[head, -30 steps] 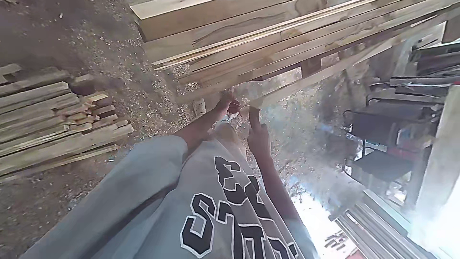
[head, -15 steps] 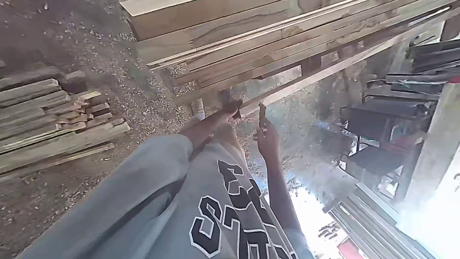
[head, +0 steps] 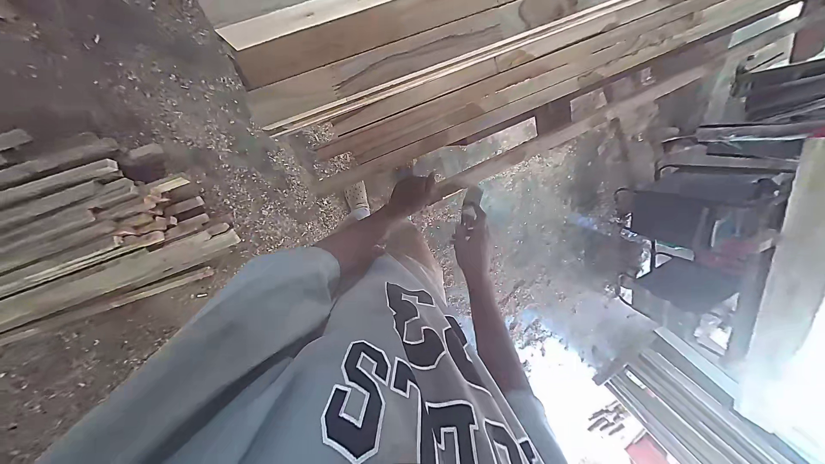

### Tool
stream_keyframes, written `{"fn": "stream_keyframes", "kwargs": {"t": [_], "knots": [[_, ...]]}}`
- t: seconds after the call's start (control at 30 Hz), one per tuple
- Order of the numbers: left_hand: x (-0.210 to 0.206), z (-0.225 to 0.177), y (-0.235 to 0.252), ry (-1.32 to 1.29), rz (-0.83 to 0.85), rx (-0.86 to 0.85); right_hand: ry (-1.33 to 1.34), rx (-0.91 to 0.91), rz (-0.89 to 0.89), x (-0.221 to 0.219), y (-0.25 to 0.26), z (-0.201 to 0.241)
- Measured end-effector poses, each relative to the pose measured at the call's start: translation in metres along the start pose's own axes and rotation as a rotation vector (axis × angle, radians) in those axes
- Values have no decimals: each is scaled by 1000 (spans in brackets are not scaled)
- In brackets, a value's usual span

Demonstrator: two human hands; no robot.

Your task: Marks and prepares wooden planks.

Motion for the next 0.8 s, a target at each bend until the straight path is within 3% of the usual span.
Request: {"fn": "stream_keyframes", "kwargs": {"t": [0.1, 0.23, 0.3, 0.4, 0.5, 0.6, 0.67, 0.8], "knots": [[-3, 12, 13, -7, 8, 10, -126, -157, 178, 11, 10, 36], [5, 15, 25, -78, 58, 24, -354, -199, 386, -33, -23, 79], [7, 10, 23, -127, 78, 63, -371, -207, 438, -47, -43, 79], [9, -19, 16, 40, 121, 75, -336, -172, 494, -45, -50, 61], [7, -35, 18, 171, 105, 99, -200, -182, 488, -27, -49, 30], [-2, -25, 31, 99, 148, 96, 223, -217, 414, -6, -41, -15], [-3, -18, 35, -67, 209, 151, 548, -220, 334, 10, -32, -42], [-24, 17, 49, -650, 267, 282, 873, -184, 250, 60, 2, -86]]}}
Point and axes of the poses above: each hand's wrist, its own y-axis towards the middle knuckle, its own x-axis out of the back of the hand, z = x × y, the point moved 8 cm from there along y, towards the middle knuckle, and after that the axes turned 13 degrees about z, right-handed, at the moved point
